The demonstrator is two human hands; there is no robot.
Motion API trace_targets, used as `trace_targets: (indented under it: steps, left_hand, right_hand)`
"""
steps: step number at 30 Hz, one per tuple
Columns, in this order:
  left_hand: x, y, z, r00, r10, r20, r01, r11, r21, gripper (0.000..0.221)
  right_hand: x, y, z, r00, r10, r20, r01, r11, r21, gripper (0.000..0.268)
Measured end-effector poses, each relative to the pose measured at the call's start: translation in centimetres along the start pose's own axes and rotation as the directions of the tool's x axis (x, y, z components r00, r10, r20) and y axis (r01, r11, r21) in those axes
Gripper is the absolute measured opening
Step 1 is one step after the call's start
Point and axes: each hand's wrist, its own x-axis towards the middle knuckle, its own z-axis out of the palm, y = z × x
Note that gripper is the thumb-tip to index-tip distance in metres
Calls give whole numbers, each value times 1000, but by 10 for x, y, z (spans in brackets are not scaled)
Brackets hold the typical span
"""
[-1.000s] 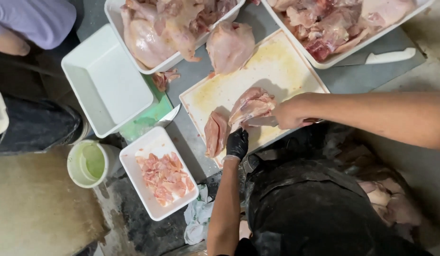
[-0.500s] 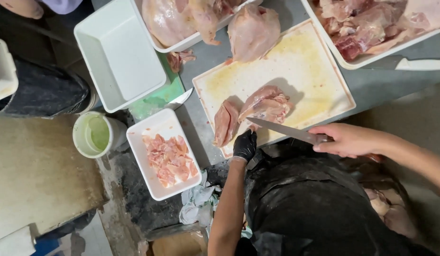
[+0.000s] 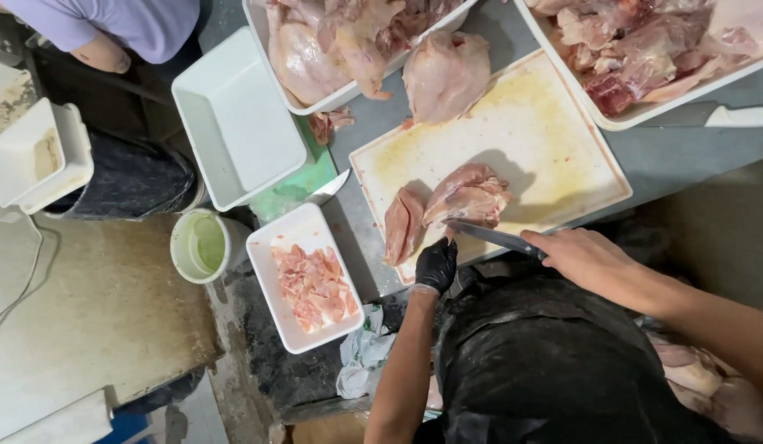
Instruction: Deboning and cutting raw chicken carcasses into smaller portions on a cutting board in a food processing facility.
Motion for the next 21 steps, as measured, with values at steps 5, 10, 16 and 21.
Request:
trace_targets:
  steps: [5,10,16,21]
  left_hand:
    - [0,4,1,999,12,-33,-10,998,68,46]
    - [-1,-10,-4,1000,-4,-25,9,981,192,48]
    - [-2,35,-22,978,-122,170,88,978,191,48]
    - [1,42,-34,980,-74,186,30,972,231,43]
  right_hand:
    - [29,2,5,994,-72,-79,82,989,123,83]
    - [34,37,4,993,-117,24,113,983,144,66]
    - [127,63,70,952,-232,-198,248,967,60,69]
    - [130,49,71,963,-197,-185,227,961,157,74]
